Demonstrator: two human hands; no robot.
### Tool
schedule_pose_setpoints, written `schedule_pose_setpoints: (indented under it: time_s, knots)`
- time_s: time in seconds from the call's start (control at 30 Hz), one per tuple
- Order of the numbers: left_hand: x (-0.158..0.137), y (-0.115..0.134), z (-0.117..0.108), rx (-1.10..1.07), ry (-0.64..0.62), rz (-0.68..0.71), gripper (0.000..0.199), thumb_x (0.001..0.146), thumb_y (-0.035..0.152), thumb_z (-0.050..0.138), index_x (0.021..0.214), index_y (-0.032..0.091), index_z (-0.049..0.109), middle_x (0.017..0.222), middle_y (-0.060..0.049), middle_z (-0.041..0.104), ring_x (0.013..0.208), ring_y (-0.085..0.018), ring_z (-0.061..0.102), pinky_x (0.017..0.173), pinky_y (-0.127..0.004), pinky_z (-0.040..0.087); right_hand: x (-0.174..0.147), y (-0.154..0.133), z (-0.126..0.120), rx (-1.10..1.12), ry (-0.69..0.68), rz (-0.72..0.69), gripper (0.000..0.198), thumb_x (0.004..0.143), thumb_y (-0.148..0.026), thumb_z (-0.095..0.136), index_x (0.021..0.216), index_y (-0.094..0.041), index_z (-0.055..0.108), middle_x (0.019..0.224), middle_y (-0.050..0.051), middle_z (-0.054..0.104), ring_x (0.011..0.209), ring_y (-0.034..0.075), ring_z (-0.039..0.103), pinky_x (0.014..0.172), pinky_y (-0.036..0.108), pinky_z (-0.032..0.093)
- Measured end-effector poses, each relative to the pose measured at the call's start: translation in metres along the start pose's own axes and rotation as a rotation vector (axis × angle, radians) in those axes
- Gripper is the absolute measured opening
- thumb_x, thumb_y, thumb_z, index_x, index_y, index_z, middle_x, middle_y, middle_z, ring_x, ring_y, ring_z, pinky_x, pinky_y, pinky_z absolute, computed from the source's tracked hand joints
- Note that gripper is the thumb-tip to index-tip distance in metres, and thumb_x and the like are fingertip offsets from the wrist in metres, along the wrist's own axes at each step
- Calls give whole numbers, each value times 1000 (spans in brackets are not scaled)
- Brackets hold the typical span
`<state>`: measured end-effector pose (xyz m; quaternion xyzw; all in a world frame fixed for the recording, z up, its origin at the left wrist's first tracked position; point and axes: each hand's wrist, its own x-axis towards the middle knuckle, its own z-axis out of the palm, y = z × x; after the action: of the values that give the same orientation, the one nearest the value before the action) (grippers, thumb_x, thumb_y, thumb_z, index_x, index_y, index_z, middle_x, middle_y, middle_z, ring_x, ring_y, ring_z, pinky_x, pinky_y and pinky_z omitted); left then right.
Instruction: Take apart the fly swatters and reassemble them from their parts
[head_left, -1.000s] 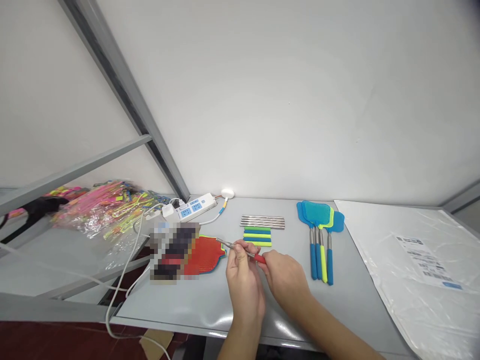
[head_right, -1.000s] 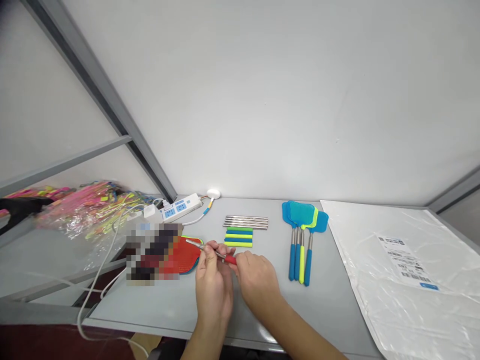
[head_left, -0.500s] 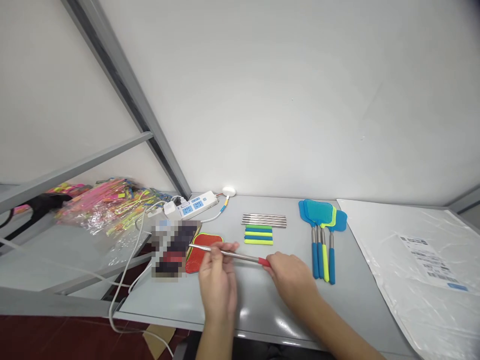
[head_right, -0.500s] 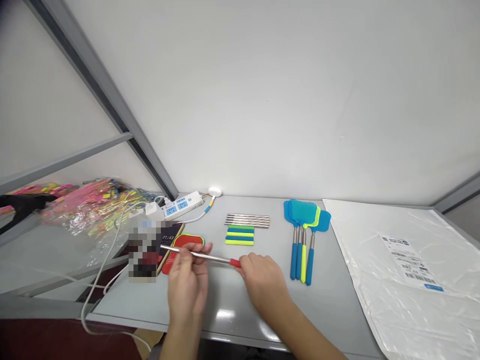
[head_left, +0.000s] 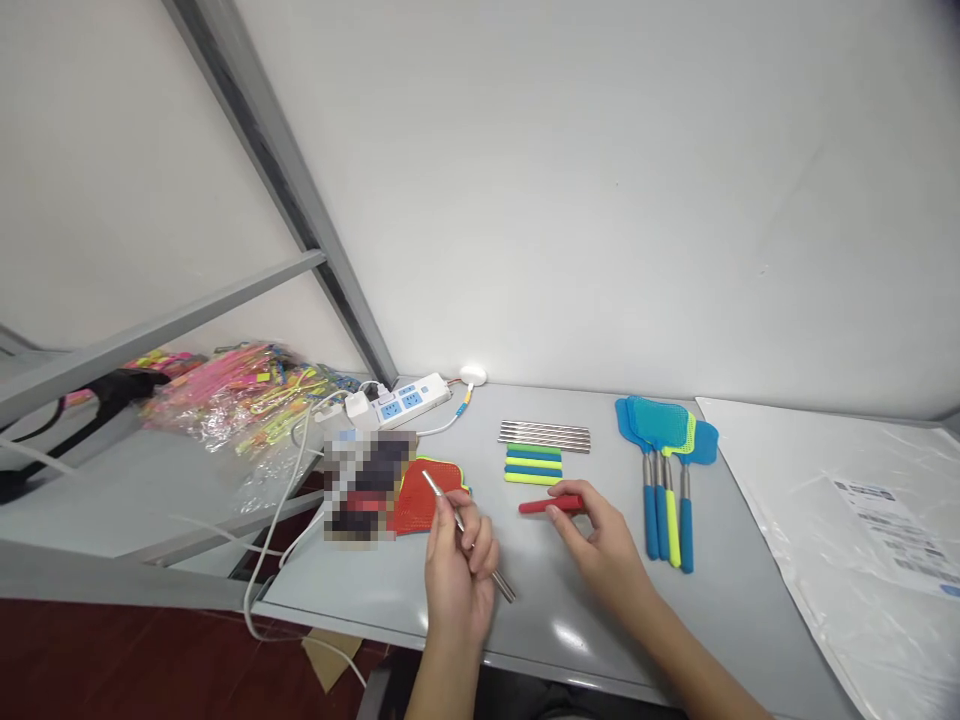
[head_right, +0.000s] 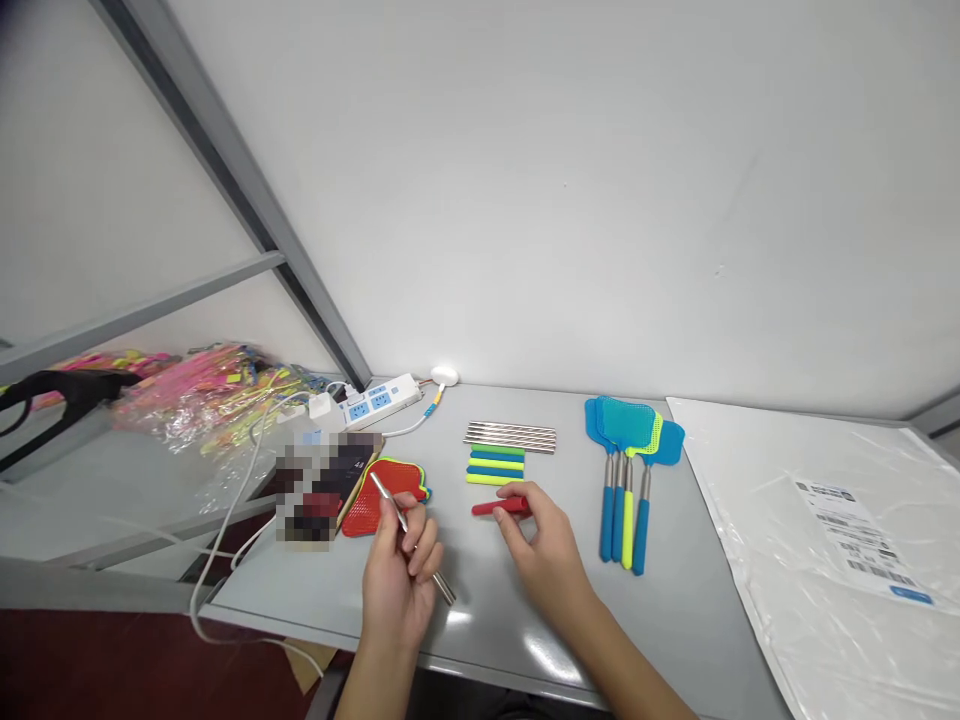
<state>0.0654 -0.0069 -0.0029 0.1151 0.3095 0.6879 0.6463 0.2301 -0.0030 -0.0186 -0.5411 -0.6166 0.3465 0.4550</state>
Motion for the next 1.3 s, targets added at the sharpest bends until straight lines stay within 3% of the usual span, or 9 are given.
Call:
schedule_pose_setpoints:
  time_s: [0.1,0.27,0.5,1.3]
  knots:
    - [-2,-4,-5,30,-15,-76,27,90,45,58,88,18,58,56,8,30,39,-2,22,35,-16,15,1,10,6,-71,-43,23,11,89,-31,58,96,-23,59,92,3,66,86,20,60,78,33,45]
    - [4,-11,-13,45,-13,-170,27,90,45,58,89,18,57,56,8,30,39,-2,20,35,-16,13,1,28,9,-473,-50,-202,5,89,-21,59,91,-23,63,95,4,65,91,23,56,80,37,38]
    - [14,-14,-21,-13,-76,-320,25,91,42,57,89,17,55,59,8,33,40,-2,22,36,-17,16,12,21,10,-905,24,-274,9,90,-24,59,90,-23,67,100,8,58,90,24,50,73,37,30]
    - [16,-13,-24,-63,-75,-366,22,88,38,62,87,17,54,58,9,33,39,-2,23,35,-17,15,26,21,13,-1003,44,-290,9,89,-27,59,87,-23,66,94,7,58,86,23,48,73,36,28]
